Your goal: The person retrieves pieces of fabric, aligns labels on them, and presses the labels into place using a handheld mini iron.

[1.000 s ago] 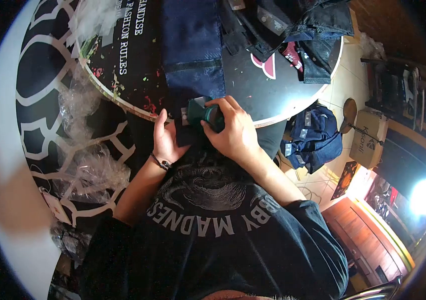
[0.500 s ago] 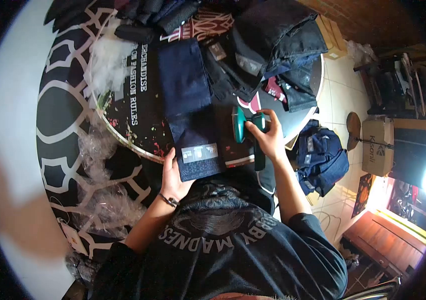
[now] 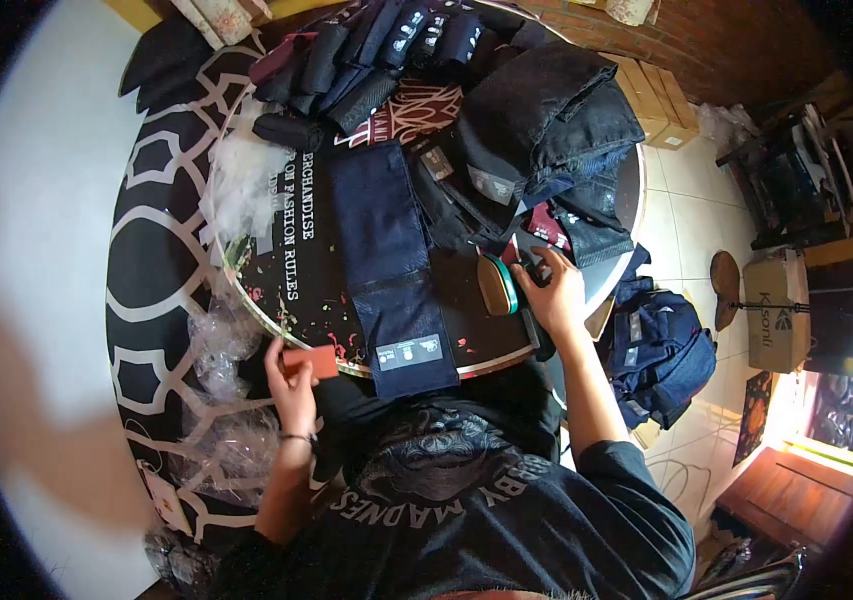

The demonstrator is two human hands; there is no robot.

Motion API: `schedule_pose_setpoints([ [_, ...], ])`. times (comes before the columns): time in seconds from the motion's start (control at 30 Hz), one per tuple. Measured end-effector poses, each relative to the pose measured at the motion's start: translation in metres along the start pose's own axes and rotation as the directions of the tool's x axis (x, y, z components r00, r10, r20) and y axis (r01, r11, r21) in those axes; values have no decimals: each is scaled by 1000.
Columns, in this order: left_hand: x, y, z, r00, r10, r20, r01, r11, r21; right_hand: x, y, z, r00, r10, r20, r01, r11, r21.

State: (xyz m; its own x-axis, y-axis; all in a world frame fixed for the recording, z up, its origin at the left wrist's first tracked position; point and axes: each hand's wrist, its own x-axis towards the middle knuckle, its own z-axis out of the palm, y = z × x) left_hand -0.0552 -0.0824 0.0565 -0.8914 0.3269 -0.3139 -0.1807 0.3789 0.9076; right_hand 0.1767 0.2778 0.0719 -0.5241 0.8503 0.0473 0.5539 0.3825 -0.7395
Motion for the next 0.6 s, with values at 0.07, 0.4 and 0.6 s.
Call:
schedule_pose_setpoints([
  [0.07,46,13,-2,929,331,163,-350,931,103,-2,-4,-1,992,68,-103,-78,992,-101],
  [0.4,193,107,109,704,583,406,-709,537,458,-41,2,-34,968,-32,-249,37,999,16],
  [0.6,295,111,189,898,366,242,-422,566,709,-65,-4,-43,984,-20,-176,44,990,131],
])
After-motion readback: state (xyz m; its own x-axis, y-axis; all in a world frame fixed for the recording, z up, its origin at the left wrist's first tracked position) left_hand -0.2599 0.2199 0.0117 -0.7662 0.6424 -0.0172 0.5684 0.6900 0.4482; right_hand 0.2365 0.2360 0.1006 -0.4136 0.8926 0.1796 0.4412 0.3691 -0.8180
